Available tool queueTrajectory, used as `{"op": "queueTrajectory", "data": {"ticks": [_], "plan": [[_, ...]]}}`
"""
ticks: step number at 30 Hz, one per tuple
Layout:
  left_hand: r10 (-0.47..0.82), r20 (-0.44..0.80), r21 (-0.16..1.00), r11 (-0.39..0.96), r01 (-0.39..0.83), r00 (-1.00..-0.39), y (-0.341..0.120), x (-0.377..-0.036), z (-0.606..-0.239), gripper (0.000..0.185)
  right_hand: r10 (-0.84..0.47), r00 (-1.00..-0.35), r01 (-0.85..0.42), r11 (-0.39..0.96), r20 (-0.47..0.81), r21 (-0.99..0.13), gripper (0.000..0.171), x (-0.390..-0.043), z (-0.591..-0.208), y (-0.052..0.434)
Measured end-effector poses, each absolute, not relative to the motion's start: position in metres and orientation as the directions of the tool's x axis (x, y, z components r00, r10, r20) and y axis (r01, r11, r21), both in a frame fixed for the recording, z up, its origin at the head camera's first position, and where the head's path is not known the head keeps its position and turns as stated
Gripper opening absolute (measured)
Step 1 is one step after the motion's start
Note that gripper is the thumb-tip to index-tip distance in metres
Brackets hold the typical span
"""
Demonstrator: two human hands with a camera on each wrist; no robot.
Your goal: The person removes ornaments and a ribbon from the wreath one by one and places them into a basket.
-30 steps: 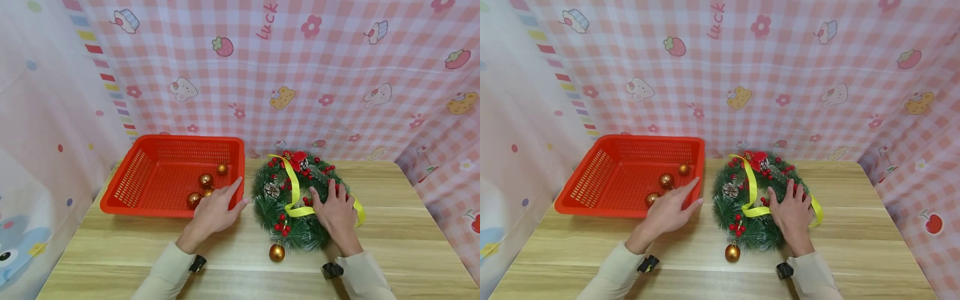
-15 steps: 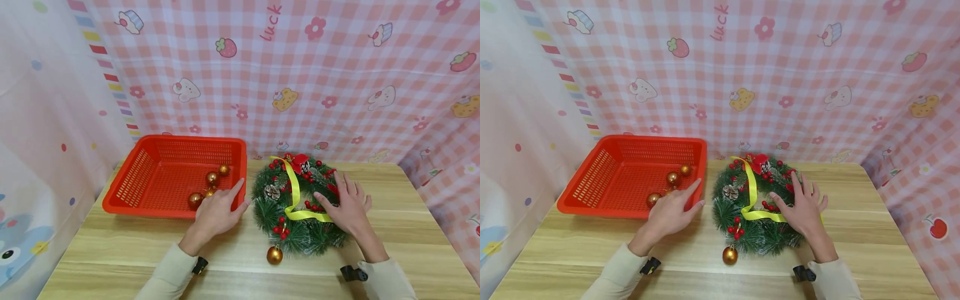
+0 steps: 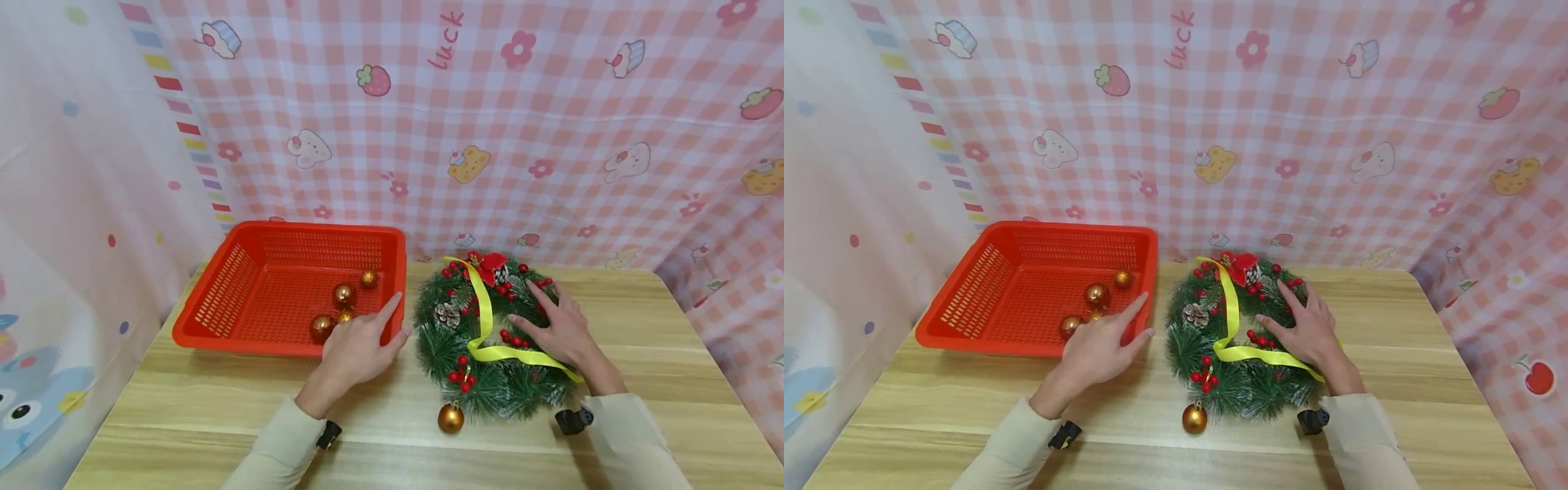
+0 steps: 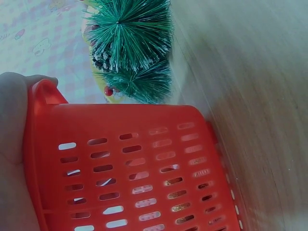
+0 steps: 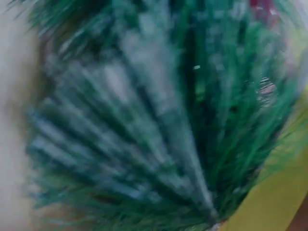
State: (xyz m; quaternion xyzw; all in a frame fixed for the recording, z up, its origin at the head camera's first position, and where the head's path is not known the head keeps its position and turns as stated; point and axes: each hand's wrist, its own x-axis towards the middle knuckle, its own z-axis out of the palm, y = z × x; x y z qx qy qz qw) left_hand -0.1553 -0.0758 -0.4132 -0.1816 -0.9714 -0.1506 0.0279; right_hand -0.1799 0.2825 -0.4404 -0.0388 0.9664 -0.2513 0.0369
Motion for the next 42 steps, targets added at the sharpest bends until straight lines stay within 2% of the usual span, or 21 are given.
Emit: {"op": "queueTrajectory", "data": {"ticks": [8, 16, 23, 27, 31, 34, 38, 42], "plan": [[0.337, 0.125, 0.259, 0.897, 0.358, -0.933, -0.076, -0.155, -0.414, 0.064, -0.098, -0.993, -0.061, 0.911, -0.071, -0.409, 0.087, -0.179, -0.444, 0.282], [0.345, 0.123, 0.263, 0.893, 0.366, -0.93, -0.075, -0.155, -0.415, 0.064, -0.036, -0.996, -0.004, 0.927, -0.077, -0.375, 0.088, -0.171, -0.446, 0.277], [0.341, 0.115, 0.326, 0.874, 0.36, -0.933, -0.075, -0.154, -0.411, 0.065, -0.004, -0.997, 0.027, 0.925, -0.082, -0.378, 0.088, -0.17, -0.447, 0.275], [0.336, 0.235, 0.426, 0.808, 0.407, -0.912, -0.072, -0.151, -0.408, 0.057, -0.002, -0.996, 0.032, 0.922, -0.088, -0.386, 0.088, -0.17, -0.448, 0.276], [0.347, 0.446, 0.511, 0.657, 0.553, -0.825, -0.065, -0.14, -0.405, 0.04, -0.002, -0.996, 0.034, 0.92, -0.092, -0.391, 0.088, -0.17, -0.448, 0.275], [0.386, 0.518, 0.57, 0.51, 0.644, -0.763, -0.057, -0.128, -0.403, 0.027, -0.001, -0.996, 0.035, 0.919, -0.091, -0.394, 0.088, -0.17, -0.448, 0.275], [0.518, 0.399, 0.712, 0.345, 0.612, -0.757, -0.051, -0.114, -0.403, 0.014, -0.001, -0.996, 0.036, 0.917, -0.092, -0.396, 0.087, -0.169, -0.449, 0.276], [0.624, 0.233, 0.792, 0.324, 0.518, -0.746, -0.047, -0.107, -0.412, 0.014, -0.002, -0.995, 0.037, 0.914, -0.096, -0.404, 0.087, -0.17, -0.448, 0.276]]}}
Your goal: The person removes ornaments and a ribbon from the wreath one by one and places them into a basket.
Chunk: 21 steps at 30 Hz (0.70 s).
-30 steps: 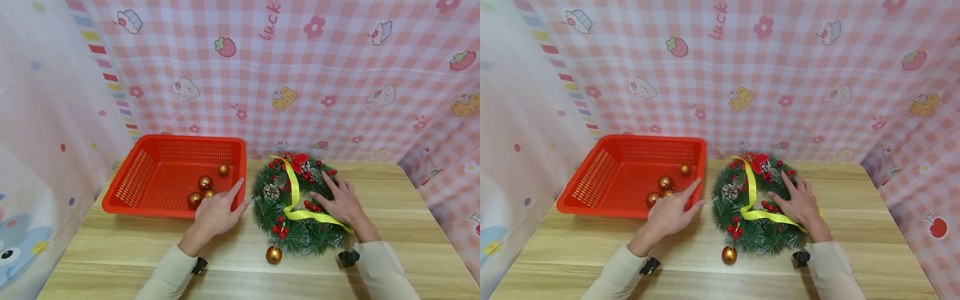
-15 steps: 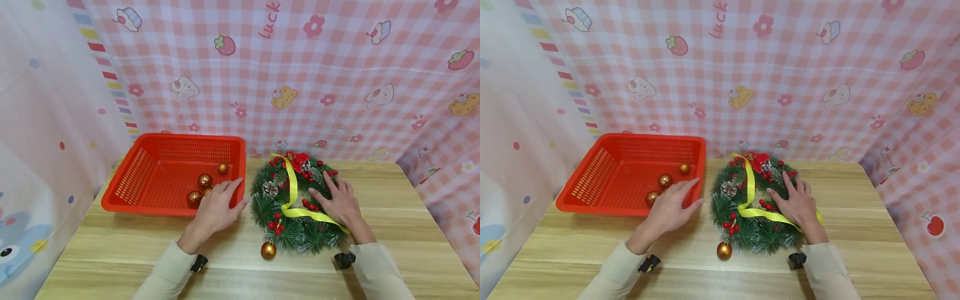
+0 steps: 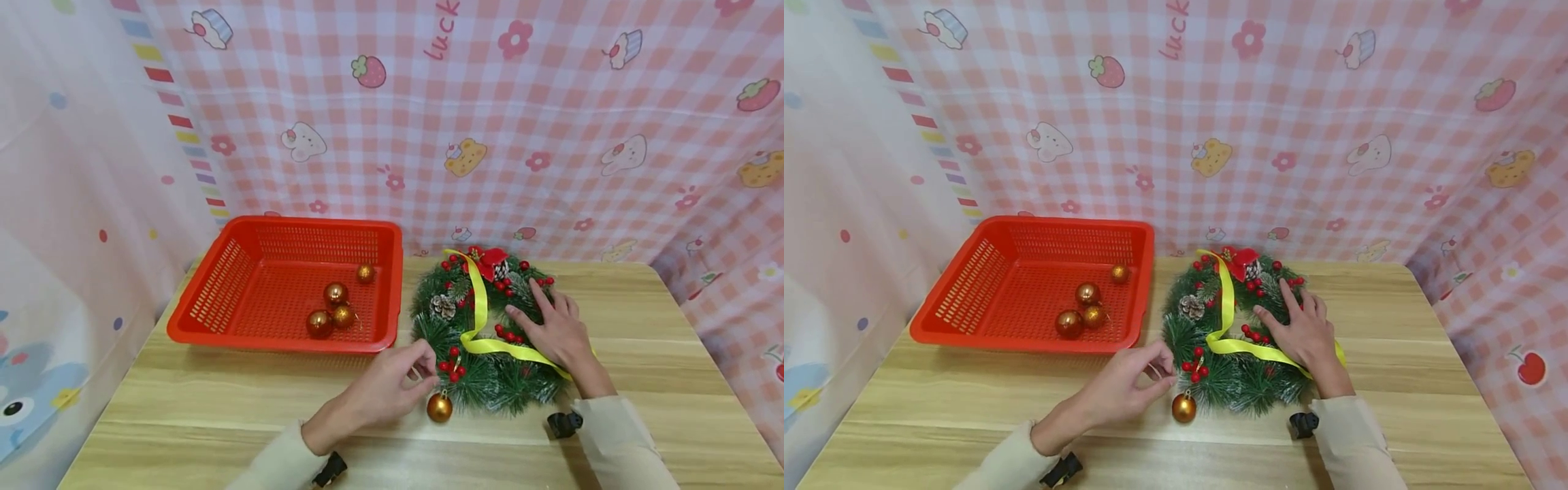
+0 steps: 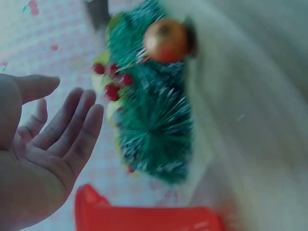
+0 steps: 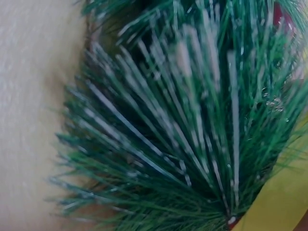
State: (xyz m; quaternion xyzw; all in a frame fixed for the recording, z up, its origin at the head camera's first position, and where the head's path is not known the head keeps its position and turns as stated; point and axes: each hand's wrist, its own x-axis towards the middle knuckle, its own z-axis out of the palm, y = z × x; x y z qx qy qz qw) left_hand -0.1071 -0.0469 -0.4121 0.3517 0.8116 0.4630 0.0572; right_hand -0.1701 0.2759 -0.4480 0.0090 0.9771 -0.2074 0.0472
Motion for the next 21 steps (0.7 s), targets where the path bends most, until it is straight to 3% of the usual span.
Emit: {"op": "queueTrajectory", "data": {"ticks": [5, 11, 21], "plan": [[0.662, 0.168, 0.738, 0.408, 0.538, -0.731, -0.042, -0.103, -0.428, 0.019, 0.0, -0.994, 0.045, 0.91, -0.108, -0.413, 0.088, -0.17, -0.448, 0.276], [0.639, 0.119, 0.648, 0.53, 0.547, -0.76, -0.035, -0.099, -0.438, 0.027, 0.001, -0.993, 0.048, 0.91, -0.115, -0.412, 0.089, -0.172, -0.446, 0.276], [0.586, 0.076, 0.649, 0.586, 0.486, -0.807, -0.025, -0.092, -0.45, 0.036, 0.004, -0.993, 0.053, 0.909, -0.118, -0.414, 0.089, -0.171, -0.447, 0.276]]}}
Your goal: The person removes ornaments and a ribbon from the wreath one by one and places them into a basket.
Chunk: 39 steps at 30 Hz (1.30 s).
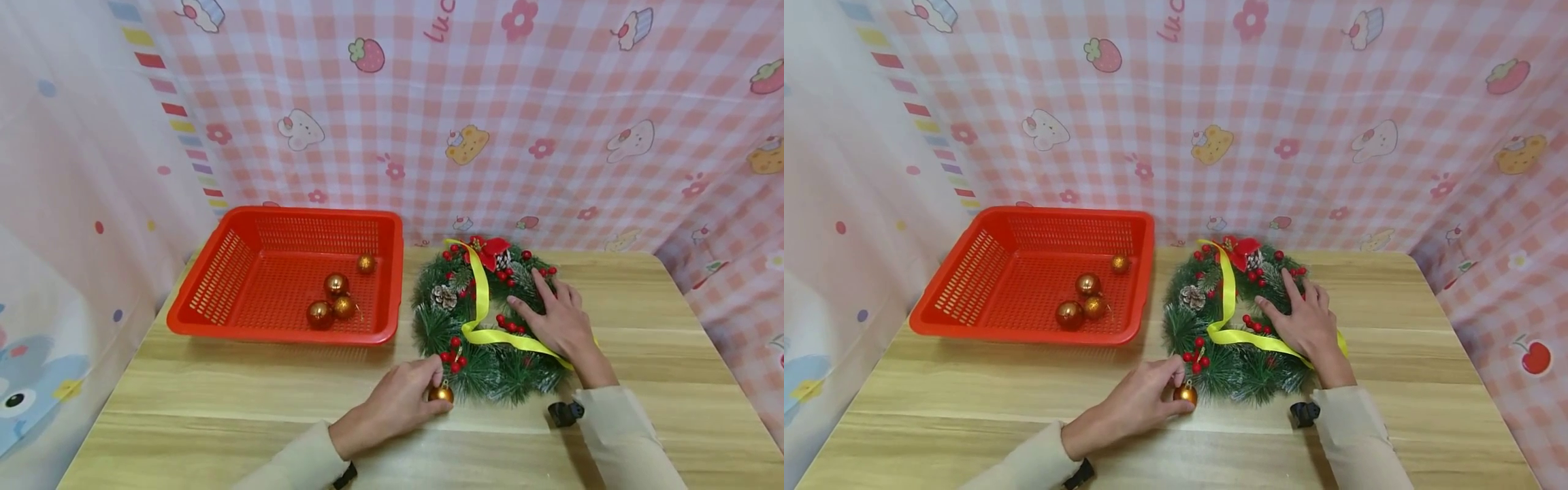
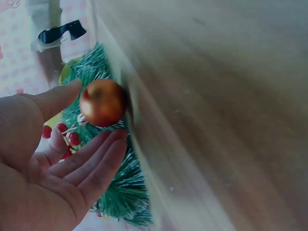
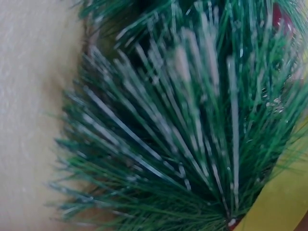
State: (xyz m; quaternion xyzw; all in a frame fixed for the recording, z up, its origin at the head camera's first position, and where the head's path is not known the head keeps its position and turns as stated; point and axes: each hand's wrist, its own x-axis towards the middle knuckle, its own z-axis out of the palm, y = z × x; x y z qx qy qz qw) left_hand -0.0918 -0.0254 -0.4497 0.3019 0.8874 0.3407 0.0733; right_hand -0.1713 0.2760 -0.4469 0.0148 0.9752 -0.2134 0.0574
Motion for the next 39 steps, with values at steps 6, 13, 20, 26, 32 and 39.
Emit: {"op": "queueTrajectory", "data": {"ticks": [6, 13, 20, 26, 32, 39], "plan": [[0.58, 0.079, 0.664, 0.576, 0.476, -0.811, -0.027, -0.09, -0.453, 0.035, 0.001, -0.994, 0.048, 0.91, -0.112, -0.413, 0.088, -0.172, -0.447, 0.276], [0.562, 0.049, 0.735, 0.54, 0.411, -0.825, -0.034, -0.089, -0.448, 0.035, 0.0, -0.993, 0.048, 0.911, -0.115, -0.41, 0.089, -0.172, -0.446, 0.274], [0.554, -0.002, 0.828, 0.468, 0.31, -0.832, -0.042, -0.09, -0.436, 0.029, 0.0, -0.994, 0.045, 0.915, -0.113, -0.4, 0.089, -0.173, -0.445, 0.275], [0.559, -0.079, 0.932, 0.335, 0.138, -0.825, -0.04, -0.09, -0.434, 0.03, 0.002, -0.993, 0.049, 0.914, -0.115, -0.402, 0.09, -0.172, -0.445, 0.275], [0.552, -0.085, 0.931, 0.341, 0.132, -0.829, -0.037, -0.089, -0.435, 0.028, 0.004, -0.993, 0.052, 0.913, -0.118, -0.406, 0.09, -0.171, -0.445, 0.275], [0.514, -0.103, 0.935, 0.343, 0.093, -0.852, -0.032, -0.088, -0.438, 0.029, 0.007, -0.993, 0.055, 0.915, -0.122, -0.4, 0.091, -0.172, -0.446, 0.275]]}}
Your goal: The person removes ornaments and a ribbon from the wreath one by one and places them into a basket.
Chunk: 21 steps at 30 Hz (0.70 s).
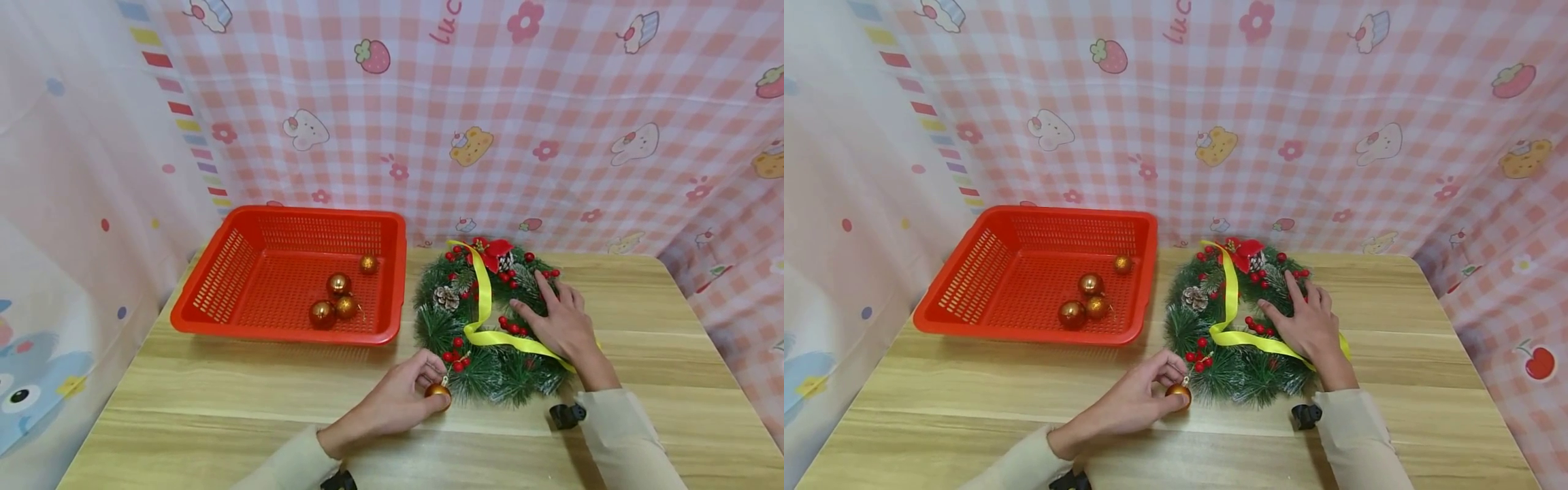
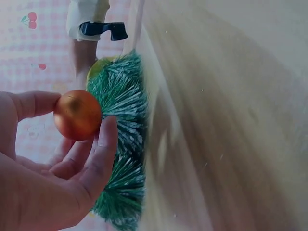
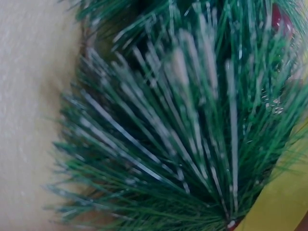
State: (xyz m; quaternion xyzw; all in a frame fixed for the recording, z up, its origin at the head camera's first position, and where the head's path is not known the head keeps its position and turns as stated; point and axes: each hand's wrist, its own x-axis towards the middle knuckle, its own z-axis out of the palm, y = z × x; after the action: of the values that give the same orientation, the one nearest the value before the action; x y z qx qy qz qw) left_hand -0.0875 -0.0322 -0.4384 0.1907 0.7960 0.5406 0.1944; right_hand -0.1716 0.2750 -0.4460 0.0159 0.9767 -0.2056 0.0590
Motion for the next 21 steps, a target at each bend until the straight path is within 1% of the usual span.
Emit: {"op": "queueTrajectory", "data": {"ticks": [11, 15, 18, 21], "plan": [[0.427, -0.227, 0.951, 0.292, -0.104, -0.875, -0.0275, -0.0853, -0.4441, 0.039, 0.008, -0.992, 0.058, 0.913, -0.125, -0.403, 0.09, -0.1718, -0.446, 0.2741], [0.423, -0.24, 0.95, 0.286, -0.123, -0.874, -0.0253, -0.0852, -0.446, 0.044, 0.01, -0.992, 0.06, 0.912, -0.125, -0.406, 0.09, -0.1718, -0.4459, 0.2747], [0.417, -0.24, 0.948, 0.297, -0.118, -0.877, -0.0239, -0.0842, -0.4468, 0.045, 0.01, -0.992, 0.06, 0.911, -0.124, -0.408, 0.09, -0.1717, -0.4453, 0.2749], [0.406, -0.247, 0.951, 0.275, -0.141, -0.88, -0.0221, -0.0831, -0.4482, 0.045, 0.007, -0.992, 0.057, 0.91, -0.123, -0.41, 0.09, -0.1714, -0.4443, 0.2742]]}}
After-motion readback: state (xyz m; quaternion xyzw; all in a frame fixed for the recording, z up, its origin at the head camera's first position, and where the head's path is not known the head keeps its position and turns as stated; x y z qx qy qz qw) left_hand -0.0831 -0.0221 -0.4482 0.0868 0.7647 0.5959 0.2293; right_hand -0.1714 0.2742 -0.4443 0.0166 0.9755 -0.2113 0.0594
